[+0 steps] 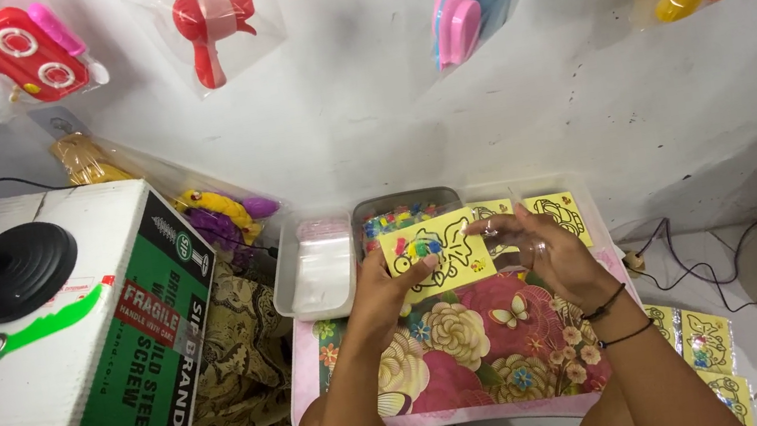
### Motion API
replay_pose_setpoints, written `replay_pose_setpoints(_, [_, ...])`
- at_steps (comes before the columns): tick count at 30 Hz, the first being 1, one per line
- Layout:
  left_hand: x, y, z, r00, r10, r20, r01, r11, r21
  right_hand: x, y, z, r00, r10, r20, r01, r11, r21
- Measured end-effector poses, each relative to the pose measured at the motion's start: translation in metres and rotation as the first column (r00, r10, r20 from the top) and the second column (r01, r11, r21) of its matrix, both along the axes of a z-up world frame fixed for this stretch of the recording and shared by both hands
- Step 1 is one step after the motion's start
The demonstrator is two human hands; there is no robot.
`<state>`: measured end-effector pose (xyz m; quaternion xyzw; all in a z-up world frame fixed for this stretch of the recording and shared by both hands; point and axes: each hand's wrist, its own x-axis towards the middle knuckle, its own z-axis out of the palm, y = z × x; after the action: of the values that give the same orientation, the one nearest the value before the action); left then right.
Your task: The person sits on the floor and packs small colorful plastic pieces into clear plastic bags. They place a yellow paper insert with a cartoon design into each bag, seal it, and set the finished package aside on the floor.
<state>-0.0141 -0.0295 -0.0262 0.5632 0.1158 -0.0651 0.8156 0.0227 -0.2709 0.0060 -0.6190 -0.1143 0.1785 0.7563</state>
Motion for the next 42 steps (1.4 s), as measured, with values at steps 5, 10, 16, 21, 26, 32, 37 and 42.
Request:
replay_pose_setpoints(5, [-0.004, -0.006, -0.003, 0.999, -0.032, 0.010, 0.032, 0.999, 0.007, -0.004, 0.002, -0.002, 0.995, 0.099, 0.029, -0.095, 0.989, -0.114])
replay_pose_setpoints(10, [-0.003, -0.009, -0.006, 0.994, -0.105, 0.044, 0.105, 0.995, 0.003, 0.006, -0.002, -0.020, 0.977, 0.204, 0.065, -0.192, 0.969, -0.158])
replay_pose_setpoints(16, [-0.005, -0.008, -0.005, 0.990, -0.126, 0.067, 0.127, 0.992, -0.011, -0.002, 0.004, -0.004, 0.976, 0.218, 0.029, -0.207, 0.956, -0.207])
replay_pose_setpoints(21, [-0.005, -0.004, -0.007, 0.988, -0.138, 0.072, 0.136, 0.990, 0.032, 0.004, 0.001, -0.014, 0.975, 0.214, 0.057, -0.199, 0.958, -0.205])
replay_pose_setpoints(26, [-0.006, -0.006, -0.004, 0.985, -0.145, 0.091, 0.143, 0.989, 0.031, 0.007, -0.001, -0.012, 0.976, 0.207, 0.068, -0.191, 0.964, -0.187])
replay_pose_setpoints(32, [-0.011, -0.011, 0.005, 0.984, -0.150, 0.097, 0.147, 0.989, 0.031, 0.001, -0.002, -0.009, 0.969, 0.241, 0.049, -0.223, 0.946, -0.235])
replay_pose_setpoints(37, [-0.008, -0.006, -0.004, 0.987, -0.139, 0.086, 0.135, 0.990, 0.044, -0.006, 0.006, 0.011, 0.985, 0.171, 0.037, -0.154, 0.950, -0.272])
replay_pose_setpoints(42, [-0.007, -0.005, -0.005, 0.991, -0.080, 0.108, 0.074, 0.996, 0.058, 0.020, -0.018, -0.030, 0.976, -0.203, 0.080, 0.211, 0.972, -0.104])
